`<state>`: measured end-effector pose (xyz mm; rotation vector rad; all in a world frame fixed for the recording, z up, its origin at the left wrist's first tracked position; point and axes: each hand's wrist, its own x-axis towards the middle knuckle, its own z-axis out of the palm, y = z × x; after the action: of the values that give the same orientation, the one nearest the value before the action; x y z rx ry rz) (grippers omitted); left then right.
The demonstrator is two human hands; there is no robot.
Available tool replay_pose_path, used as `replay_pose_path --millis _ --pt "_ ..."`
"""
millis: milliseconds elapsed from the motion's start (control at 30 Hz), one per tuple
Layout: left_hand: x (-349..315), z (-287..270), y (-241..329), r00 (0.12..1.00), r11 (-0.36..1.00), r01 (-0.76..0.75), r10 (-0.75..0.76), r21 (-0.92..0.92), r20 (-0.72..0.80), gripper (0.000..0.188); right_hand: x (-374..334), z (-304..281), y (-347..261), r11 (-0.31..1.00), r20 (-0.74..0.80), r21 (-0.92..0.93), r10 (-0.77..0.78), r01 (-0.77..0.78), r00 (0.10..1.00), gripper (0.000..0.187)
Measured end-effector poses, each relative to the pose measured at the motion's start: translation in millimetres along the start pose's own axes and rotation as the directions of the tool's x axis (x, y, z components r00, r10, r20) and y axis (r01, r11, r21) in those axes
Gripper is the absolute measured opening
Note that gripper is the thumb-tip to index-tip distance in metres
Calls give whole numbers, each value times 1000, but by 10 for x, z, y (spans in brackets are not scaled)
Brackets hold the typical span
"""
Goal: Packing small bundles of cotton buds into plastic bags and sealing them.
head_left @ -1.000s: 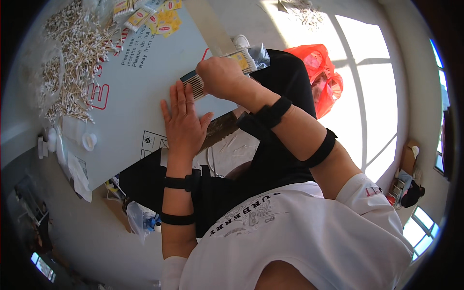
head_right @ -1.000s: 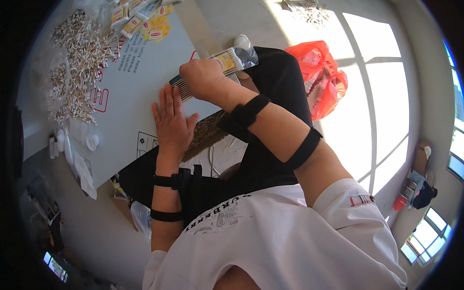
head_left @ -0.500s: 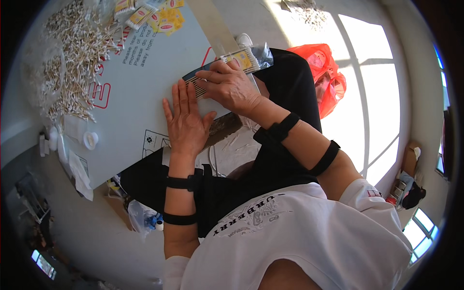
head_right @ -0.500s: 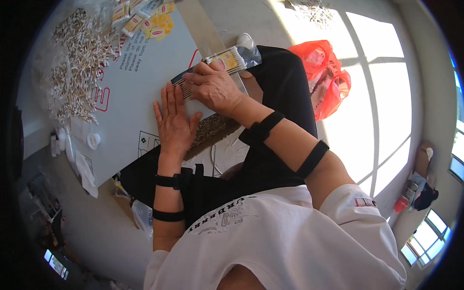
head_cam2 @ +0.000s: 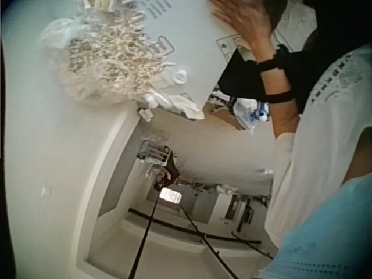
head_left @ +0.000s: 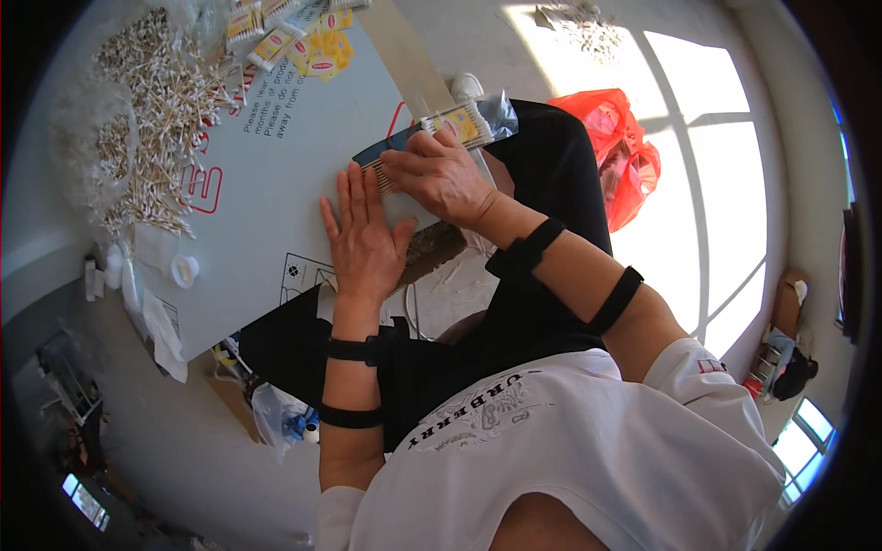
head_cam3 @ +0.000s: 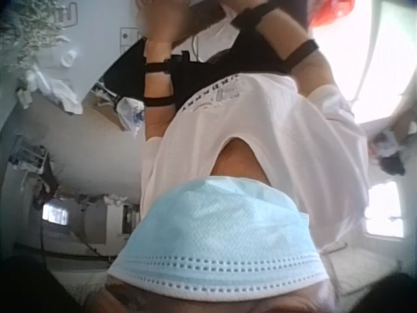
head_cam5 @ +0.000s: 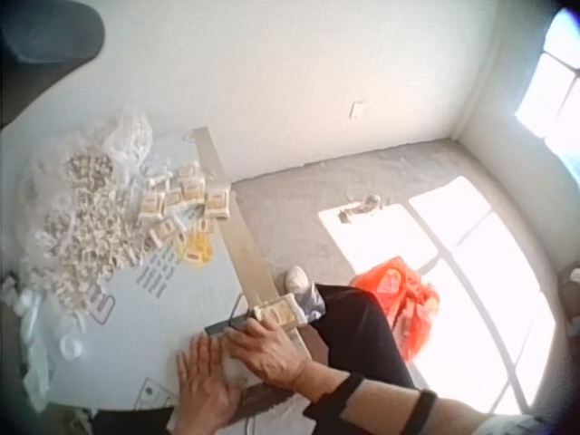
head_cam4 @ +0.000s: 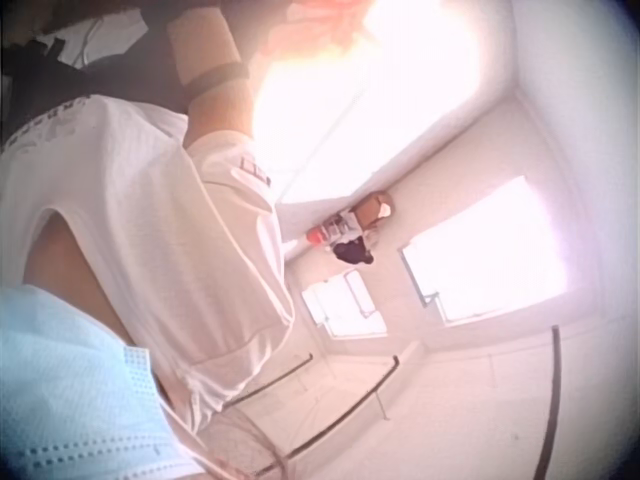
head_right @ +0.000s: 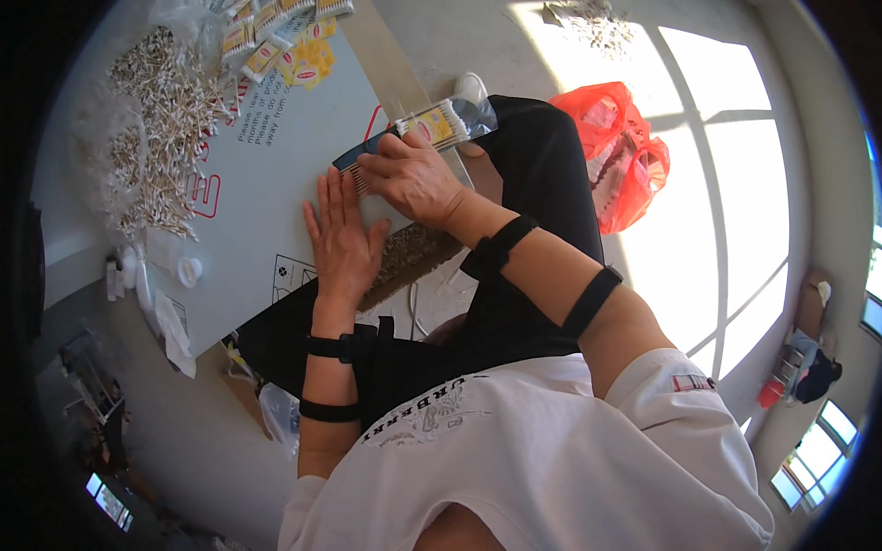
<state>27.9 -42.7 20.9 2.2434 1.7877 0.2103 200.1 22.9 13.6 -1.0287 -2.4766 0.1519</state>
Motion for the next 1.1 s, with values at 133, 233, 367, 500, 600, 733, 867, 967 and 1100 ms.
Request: replay_pose_path --millis 133,233,367,500,600,733,867,967,1100 --pt "-3 23 -9 1000 1000 -19 19 3 -23 79 -22 -10 8 1000 -7 -25 -10 10 1000 28" --pt "-8 32 -18 999 1000 -25 26 14 -29 80 -27 -15 -18 1000 -13 -18 5 -5 1000 27" --pt "-2 33 2 1000 1000 -11 11 20 -1 82 -81 -13 -3 989 -129 120 105 -90 986 22" --pt "-8 42 0 1000 1000 -3 3 26 9 84 -80 -35 -19 991 -77 116 75 -65 994 20" --pt "-8 43 2 1000 1000 3 -3 -2 14 85 -72 -43 -30 997 -135 79 16 -5 991 19" --pt "-7 57 6 1000 999 7 -7 51 2 86 -43 -4 -49 996 -115 85 33 -23 993 15" --pt "-9 47 12 1000 999 4 -4 39 -4 86 -4 2 -43 991 -101 122 74 -62 992 10" --pt "-9 46 23 1000 1000 4 -4 17 -16 87 -2 16 -59 992 -102 116 61 -49 993 10" --pt "9 37 25 1000 999 10 -10 30 -5 86 17 6 -116 977 59 103 181 -186 982 10"
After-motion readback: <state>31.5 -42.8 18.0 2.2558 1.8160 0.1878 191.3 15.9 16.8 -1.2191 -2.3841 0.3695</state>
